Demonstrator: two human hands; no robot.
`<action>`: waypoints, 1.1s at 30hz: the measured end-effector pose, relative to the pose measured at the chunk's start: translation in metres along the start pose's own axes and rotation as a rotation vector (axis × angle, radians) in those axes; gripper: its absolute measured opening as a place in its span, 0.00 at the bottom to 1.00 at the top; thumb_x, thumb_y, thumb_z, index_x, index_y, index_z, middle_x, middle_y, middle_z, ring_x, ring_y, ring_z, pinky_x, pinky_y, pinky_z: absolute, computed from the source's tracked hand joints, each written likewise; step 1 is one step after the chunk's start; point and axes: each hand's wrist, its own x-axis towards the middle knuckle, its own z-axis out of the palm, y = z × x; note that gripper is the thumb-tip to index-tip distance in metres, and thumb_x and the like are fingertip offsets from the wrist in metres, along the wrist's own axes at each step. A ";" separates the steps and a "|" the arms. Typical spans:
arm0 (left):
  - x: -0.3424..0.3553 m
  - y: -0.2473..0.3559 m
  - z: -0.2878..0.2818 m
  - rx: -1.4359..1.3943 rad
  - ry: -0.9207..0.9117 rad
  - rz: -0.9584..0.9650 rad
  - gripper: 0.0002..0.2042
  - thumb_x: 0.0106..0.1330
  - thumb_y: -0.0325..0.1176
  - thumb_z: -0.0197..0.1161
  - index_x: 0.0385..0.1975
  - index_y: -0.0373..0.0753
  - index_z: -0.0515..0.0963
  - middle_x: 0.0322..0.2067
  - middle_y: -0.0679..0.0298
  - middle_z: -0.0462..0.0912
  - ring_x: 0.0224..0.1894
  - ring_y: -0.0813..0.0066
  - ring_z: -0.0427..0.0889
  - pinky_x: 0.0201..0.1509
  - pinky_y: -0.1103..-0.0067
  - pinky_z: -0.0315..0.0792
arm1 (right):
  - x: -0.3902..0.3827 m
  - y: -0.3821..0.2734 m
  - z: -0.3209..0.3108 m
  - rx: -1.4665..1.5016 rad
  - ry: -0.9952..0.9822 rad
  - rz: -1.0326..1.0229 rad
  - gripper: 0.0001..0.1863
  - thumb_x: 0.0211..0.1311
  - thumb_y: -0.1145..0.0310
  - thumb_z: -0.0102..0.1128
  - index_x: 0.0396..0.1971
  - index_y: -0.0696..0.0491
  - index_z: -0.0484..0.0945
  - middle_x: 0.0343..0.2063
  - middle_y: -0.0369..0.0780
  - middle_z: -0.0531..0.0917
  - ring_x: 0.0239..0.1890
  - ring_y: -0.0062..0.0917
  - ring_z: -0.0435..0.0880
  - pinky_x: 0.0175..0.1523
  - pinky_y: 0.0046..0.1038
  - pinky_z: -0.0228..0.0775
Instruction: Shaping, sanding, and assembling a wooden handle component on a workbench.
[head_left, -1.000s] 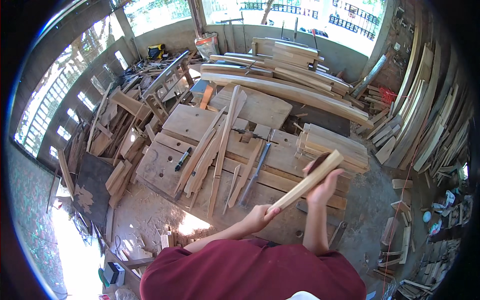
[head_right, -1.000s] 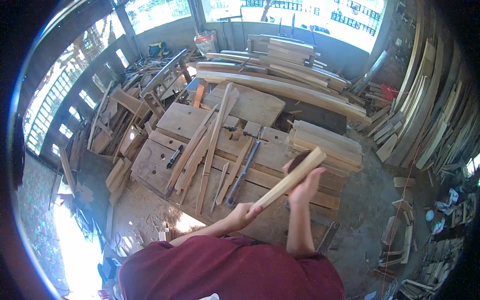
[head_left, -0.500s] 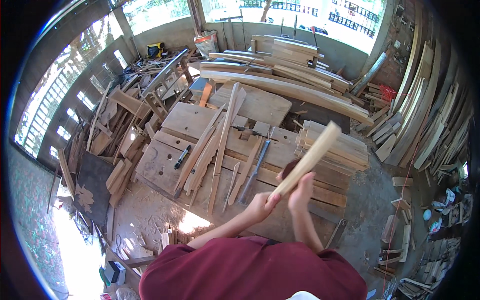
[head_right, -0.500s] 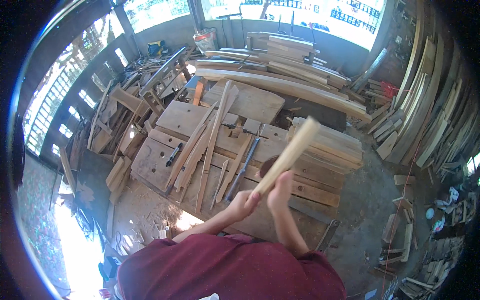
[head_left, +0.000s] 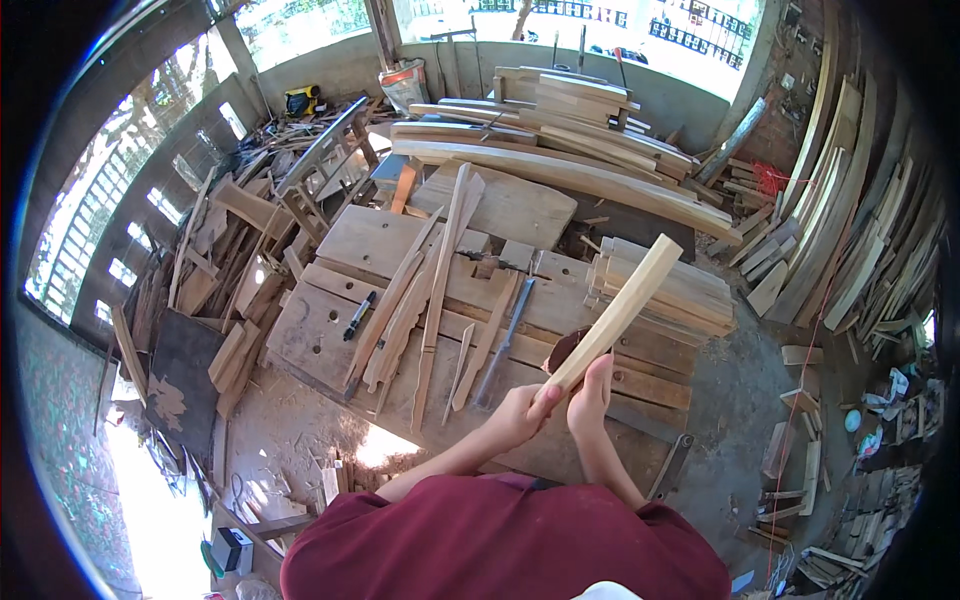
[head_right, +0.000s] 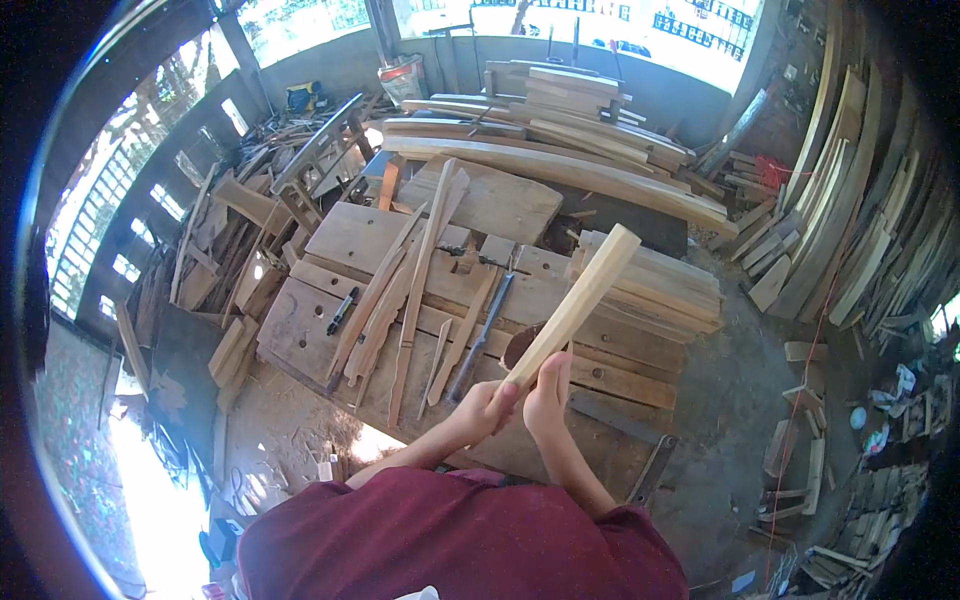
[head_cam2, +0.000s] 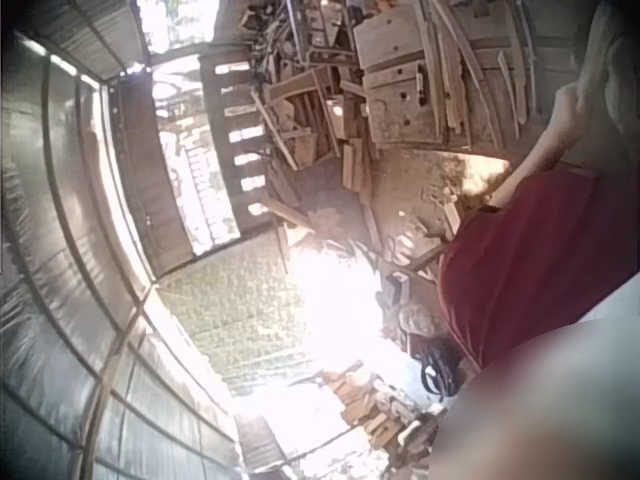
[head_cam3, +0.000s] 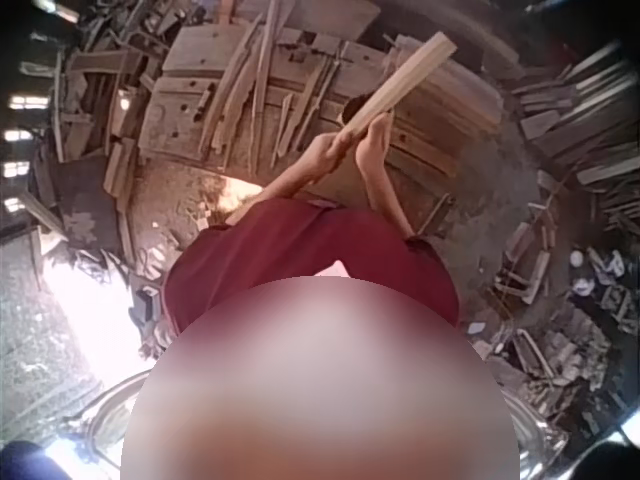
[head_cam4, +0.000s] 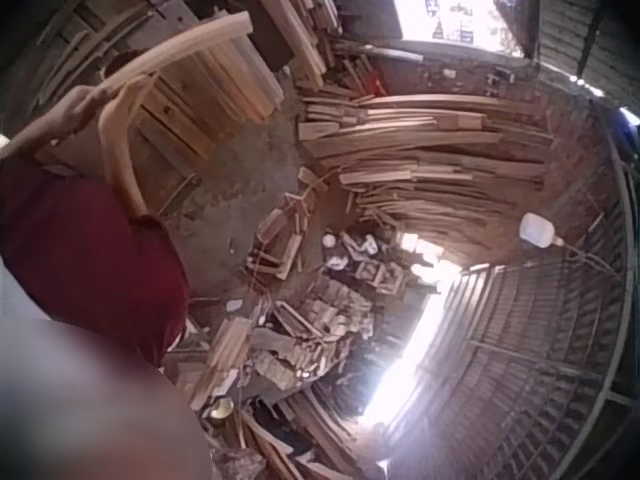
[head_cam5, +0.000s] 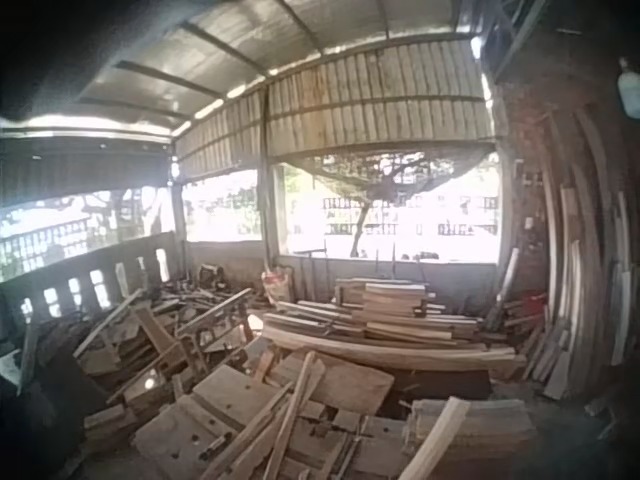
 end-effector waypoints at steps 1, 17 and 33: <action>0.000 0.003 -0.002 0.040 -0.018 -0.003 0.29 0.68 0.57 0.41 0.18 0.35 0.69 0.13 0.65 0.70 0.17 0.77 0.69 0.22 0.77 0.65 | 0.002 -0.002 -0.005 -0.003 0.008 -0.003 0.28 0.66 0.41 0.33 0.42 0.55 0.65 0.27 0.40 0.73 0.25 0.27 0.74 0.31 0.31 0.69; -0.021 -0.019 -0.005 -0.008 -0.160 -0.215 0.28 0.68 0.57 0.41 0.19 0.36 0.68 0.13 0.68 0.68 0.14 0.80 0.69 0.17 0.80 0.63 | 0.040 -0.028 -0.022 0.076 0.089 0.083 0.28 0.66 0.41 0.33 0.39 0.54 0.67 0.25 0.38 0.74 0.25 0.26 0.75 0.33 0.29 0.72; -0.015 -0.021 -0.003 -0.054 -0.152 -0.160 0.29 0.68 0.59 0.37 0.20 0.37 0.67 0.13 0.66 0.68 0.12 0.79 0.67 0.15 0.80 0.62 | 0.017 -0.025 -0.012 0.053 0.013 0.134 0.28 0.66 0.41 0.33 0.45 0.53 0.62 0.34 0.41 0.74 0.33 0.29 0.79 0.37 0.31 0.76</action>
